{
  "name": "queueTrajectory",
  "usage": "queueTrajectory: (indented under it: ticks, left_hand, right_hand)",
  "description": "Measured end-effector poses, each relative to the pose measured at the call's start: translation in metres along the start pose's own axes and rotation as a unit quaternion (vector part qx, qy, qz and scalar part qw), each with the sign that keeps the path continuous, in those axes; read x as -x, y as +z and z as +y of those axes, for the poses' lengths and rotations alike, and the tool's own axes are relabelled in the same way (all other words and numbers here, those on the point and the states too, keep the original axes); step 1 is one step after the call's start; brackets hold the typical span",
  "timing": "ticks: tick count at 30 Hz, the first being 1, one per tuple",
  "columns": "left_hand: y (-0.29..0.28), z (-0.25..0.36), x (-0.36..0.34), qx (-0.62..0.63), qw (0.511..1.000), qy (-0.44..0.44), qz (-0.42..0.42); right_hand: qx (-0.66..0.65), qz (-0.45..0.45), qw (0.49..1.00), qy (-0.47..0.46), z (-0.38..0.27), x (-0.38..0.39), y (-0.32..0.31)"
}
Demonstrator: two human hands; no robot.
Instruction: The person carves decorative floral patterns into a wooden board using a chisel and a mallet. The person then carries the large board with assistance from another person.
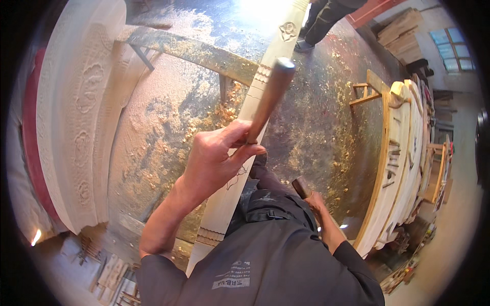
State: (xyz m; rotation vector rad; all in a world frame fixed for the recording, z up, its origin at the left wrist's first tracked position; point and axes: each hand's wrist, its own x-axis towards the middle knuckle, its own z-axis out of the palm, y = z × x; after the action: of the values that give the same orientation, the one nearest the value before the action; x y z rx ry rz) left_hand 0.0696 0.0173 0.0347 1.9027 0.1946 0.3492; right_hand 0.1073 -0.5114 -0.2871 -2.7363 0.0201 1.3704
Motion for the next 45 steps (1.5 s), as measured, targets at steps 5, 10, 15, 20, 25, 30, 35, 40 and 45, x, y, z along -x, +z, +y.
queueTrajectory:
  ticks: [5,10,15,20,25,30,35,40,45]
  left_hand:
    - [0.014,-0.014,0.028,-0.059,0.996,-0.051,0.048]
    - [0.034,-0.017,0.051,0.076,0.971,-0.161,0.157]
    - [0.043,-0.021,0.062,0.138,0.955,-0.144,0.221]
    - [0.047,-0.016,0.061,0.142,0.953,-0.14,0.226]
    - [0.048,-0.018,0.064,0.114,0.961,-0.134,0.214]
    - [0.05,-0.02,0.065,0.073,0.966,-0.133,0.207]
    - [0.051,-0.023,0.067,0.051,0.971,-0.103,0.21]
    - [0.051,-0.024,0.069,0.013,0.976,-0.085,0.201]
    - [0.046,-0.012,0.06,-0.085,0.979,-0.095,0.161]
  right_hand:
    - [-0.031,0.029,0.999,0.018,-0.005,0.019,0.008]
    - [-0.15,0.018,0.986,0.063,0.011,0.027,0.027]
    - [-0.214,0.019,0.974,0.073,-0.006,0.039,0.024]
    - [-0.16,0.016,0.985,0.061,0.025,0.018,0.047]
    - [-0.209,-0.01,0.975,0.073,0.018,0.018,0.041]
    - [-0.208,0.025,0.974,0.081,0.027,0.008,0.059]
    - [-0.176,0.004,0.982,0.067,0.021,0.01,0.045]
    - [-0.172,0.017,0.983,0.059,0.033,0.0,0.056]
    - [-0.168,-0.024,0.984,0.057,0.007,-0.002,0.02]
